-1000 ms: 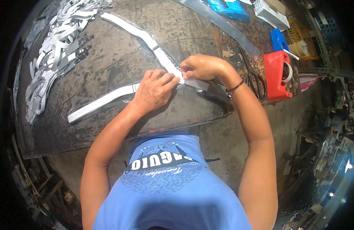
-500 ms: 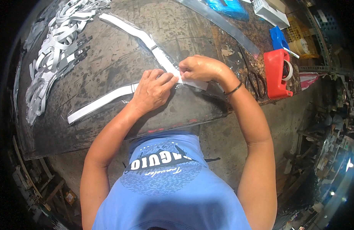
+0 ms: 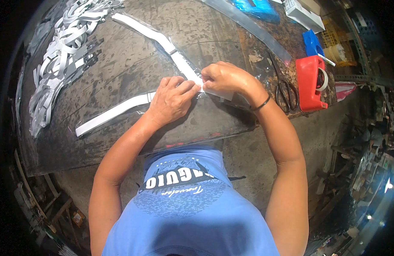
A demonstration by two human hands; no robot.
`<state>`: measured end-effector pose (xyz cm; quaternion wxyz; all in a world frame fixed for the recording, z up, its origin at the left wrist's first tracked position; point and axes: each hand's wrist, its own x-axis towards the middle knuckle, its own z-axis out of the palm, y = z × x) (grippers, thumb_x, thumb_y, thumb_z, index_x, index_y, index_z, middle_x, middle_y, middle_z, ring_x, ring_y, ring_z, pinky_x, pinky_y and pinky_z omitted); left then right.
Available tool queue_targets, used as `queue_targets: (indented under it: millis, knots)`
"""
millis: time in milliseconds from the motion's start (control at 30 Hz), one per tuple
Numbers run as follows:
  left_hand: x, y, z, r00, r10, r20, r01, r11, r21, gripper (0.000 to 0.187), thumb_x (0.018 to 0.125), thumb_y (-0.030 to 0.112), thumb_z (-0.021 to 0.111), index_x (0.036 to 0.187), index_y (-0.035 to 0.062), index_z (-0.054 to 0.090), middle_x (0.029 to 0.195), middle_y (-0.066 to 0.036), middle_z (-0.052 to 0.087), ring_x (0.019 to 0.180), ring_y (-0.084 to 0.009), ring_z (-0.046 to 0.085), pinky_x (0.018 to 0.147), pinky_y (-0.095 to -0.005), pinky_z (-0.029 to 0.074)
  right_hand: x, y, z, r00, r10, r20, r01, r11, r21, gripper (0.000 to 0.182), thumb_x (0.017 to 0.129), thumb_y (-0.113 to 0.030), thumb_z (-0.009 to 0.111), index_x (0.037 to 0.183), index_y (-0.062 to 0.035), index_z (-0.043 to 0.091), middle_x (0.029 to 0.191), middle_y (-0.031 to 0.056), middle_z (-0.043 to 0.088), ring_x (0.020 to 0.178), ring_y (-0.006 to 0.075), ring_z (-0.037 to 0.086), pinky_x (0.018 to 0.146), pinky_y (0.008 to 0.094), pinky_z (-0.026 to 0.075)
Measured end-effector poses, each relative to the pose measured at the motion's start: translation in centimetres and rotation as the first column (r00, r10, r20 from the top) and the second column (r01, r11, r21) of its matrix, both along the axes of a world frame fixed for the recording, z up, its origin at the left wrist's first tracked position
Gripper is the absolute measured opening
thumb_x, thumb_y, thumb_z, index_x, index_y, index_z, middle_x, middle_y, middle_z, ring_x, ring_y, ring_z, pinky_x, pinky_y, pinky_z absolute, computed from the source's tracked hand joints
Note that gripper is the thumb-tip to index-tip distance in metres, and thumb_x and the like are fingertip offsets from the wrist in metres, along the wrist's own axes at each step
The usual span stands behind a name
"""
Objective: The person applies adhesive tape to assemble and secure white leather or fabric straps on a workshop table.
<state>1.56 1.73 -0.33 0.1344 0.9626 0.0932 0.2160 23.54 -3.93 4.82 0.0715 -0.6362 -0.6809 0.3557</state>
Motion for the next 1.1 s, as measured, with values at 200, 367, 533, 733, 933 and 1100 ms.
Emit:
queue_targets:
  millis: [200, 367, 533, 733, 933, 1100]
  knots:
    - [0.0, 0.0, -0.1, 1.0, 0.007, -0.01, -0.007, 1.0, -0.001, 0.043, 0.072, 0.007, 0.065, 0.114, 0.0119, 0.064, 0.107, 0.001, 0.061, 0.101, -0.0232, 0.055, 0.084, -0.0385, 0.041, -1.2, -0.4, -0.1, 0.983, -0.099, 0.155, 0.086, 0.992, 0.087, 0.021, 0.078, -0.022, 0.07, 0.082, -0.0017, 0.066, 0.077, 0.0201, 0.066, 0.078, 0.038, 0.066, 0.067, 0.0434, 0.05]
    - [-0.1, -0.1, 0.0, 1.0, 0.009, -0.015, -0.009, 1.0, 0.015, 0.044, 0.071, 0.007, 0.065, 0.115, 0.0133, 0.064, 0.108, 0.0, 0.061, 0.101, -0.0233, 0.055, 0.083, -0.0387, 0.041, -2.2, 0.4, 1.3, 0.852, -0.133, 0.506, 0.122, 0.991, 0.055, 0.043, 0.071, -0.045, 0.078, 0.08, -0.0035, 0.07, 0.078, 0.0204, 0.069, 0.08, 0.04, 0.068, 0.07, 0.0457, 0.053]
    - [0.0, 0.0, -0.2, 1.0, 0.005, -0.003, -0.005, 1.0, 0.013, 0.044, 0.072, 0.007, 0.065, 0.115, 0.0133, 0.064, 0.107, 0.0, 0.061, 0.101, -0.0234, 0.055, 0.084, -0.0386, 0.041, 1.3, 0.4, 0.7, 0.894, -0.14, 0.426, 0.184, 0.981, -0.064, 0.054, 0.069, -0.053, 0.078, 0.077, -0.0012, 0.066, 0.073, 0.0195, 0.067, 0.075, 0.0373, 0.067, 0.065, 0.043, 0.051]
    - [0.0, 0.0, -0.1, 1.0, 0.0, -0.008, 0.0, 1.0, 0.004, 0.044, 0.072, 0.006, 0.064, 0.115, 0.0132, 0.064, 0.108, 0.001, 0.061, 0.101, -0.0233, 0.055, 0.084, -0.0386, 0.041, 0.4, -0.5, -0.3, 0.908, -0.329, 0.259, 0.321, 0.944, 0.074, 0.057, 0.066, -0.053, 0.08, 0.077, -0.0019, 0.056, 0.069, 0.0175, 0.062, 0.068, 0.0355, 0.061, 0.061, 0.0437, 0.045]
    - [0.0, 0.0, 0.0, 1.0, -0.003, -0.002, 0.004, 0.999, 0.034, 0.044, 0.071, 0.005, 0.064, 0.115, 0.0131, 0.064, 0.109, 0.001, 0.061, 0.1, -0.0232, 0.055, 0.084, -0.0388, 0.041, 1.8, 0.5, -0.2, 0.925, -0.316, 0.211, 0.331, 0.943, -0.04, 0.06, 0.065, -0.057, 0.079, 0.079, -0.0025, 0.057, 0.072, 0.018, 0.064, 0.072, 0.0366, 0.063, 0.062, 0.0444, 0.046]
    - [0.0, -0.2, 0.2, 1.0, -0.008, 0.007, 0.008, 0.999, 0.045, 0.044, 0.071, 0.005, 0.065, 0.114, 0.0128, 0.065, 0.11, 0.0, 0.062, 0.1, -0.0233, 0.056, 0.083, -0.0391, 0.041, 0.7, -0.4, -0.6, 0.902, -0.293, 0.319, 0.283, 0.956, 0.076, 0.06, 0.069, -0.06, 0.077, 0.081, -0.0045, 0.058, 0.073, 0.0155, 0.063, 0.07, 0.0333, 0.061, 0.062, 0.0429, 0.047]
